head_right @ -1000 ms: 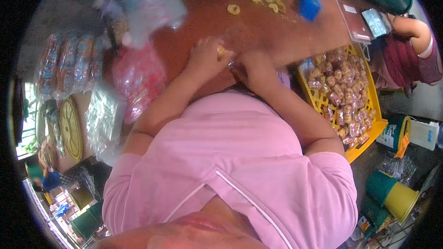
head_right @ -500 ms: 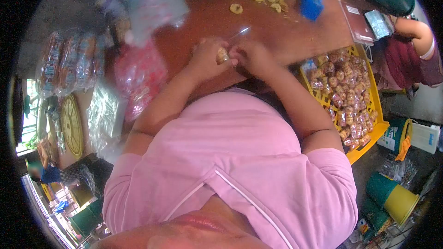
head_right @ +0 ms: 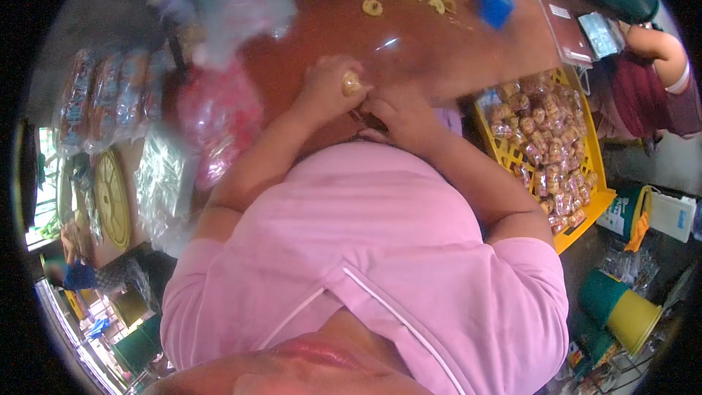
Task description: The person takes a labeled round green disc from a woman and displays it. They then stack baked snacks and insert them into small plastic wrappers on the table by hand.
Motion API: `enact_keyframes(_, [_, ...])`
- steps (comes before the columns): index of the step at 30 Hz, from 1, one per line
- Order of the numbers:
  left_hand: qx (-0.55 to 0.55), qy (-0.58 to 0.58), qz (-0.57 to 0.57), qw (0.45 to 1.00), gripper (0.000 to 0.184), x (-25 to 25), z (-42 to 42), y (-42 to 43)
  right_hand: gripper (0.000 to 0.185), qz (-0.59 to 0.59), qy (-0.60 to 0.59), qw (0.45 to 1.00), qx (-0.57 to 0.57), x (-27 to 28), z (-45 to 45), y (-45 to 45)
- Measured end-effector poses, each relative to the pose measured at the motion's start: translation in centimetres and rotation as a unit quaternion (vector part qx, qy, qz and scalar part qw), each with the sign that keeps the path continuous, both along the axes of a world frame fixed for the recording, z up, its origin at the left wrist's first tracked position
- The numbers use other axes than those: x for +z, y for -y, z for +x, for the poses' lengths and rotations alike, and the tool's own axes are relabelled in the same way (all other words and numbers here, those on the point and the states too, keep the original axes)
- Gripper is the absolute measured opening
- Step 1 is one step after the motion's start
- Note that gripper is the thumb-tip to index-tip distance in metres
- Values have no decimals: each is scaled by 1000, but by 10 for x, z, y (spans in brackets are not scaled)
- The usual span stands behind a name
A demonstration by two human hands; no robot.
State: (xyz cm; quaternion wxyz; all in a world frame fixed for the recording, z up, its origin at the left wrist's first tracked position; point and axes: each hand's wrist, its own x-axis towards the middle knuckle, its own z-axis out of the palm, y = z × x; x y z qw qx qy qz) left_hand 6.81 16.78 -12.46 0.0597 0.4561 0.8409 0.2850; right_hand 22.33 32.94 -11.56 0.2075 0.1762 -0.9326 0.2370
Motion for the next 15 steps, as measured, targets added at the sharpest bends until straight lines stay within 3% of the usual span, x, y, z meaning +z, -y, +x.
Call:
enact_keyframes(3, [8,-11,7,1000,45,4,3,0,30,33,-21,999,16,-9,-1,2])
enact_keyframes(9, [2,-11,29,1000,49,6,2,7,20,-28,-3,999,-29,-2,-11,-7])
enact_keyframes(12, [-20,-10,47,999,52,-1,-3,7,16,-123,-11,989,-78,-23,-22,-12])
enact_keyframes(15, [-37,-27,48,998,54,8,0,9,15,-127,16,990,-58,-11,-25,-13])
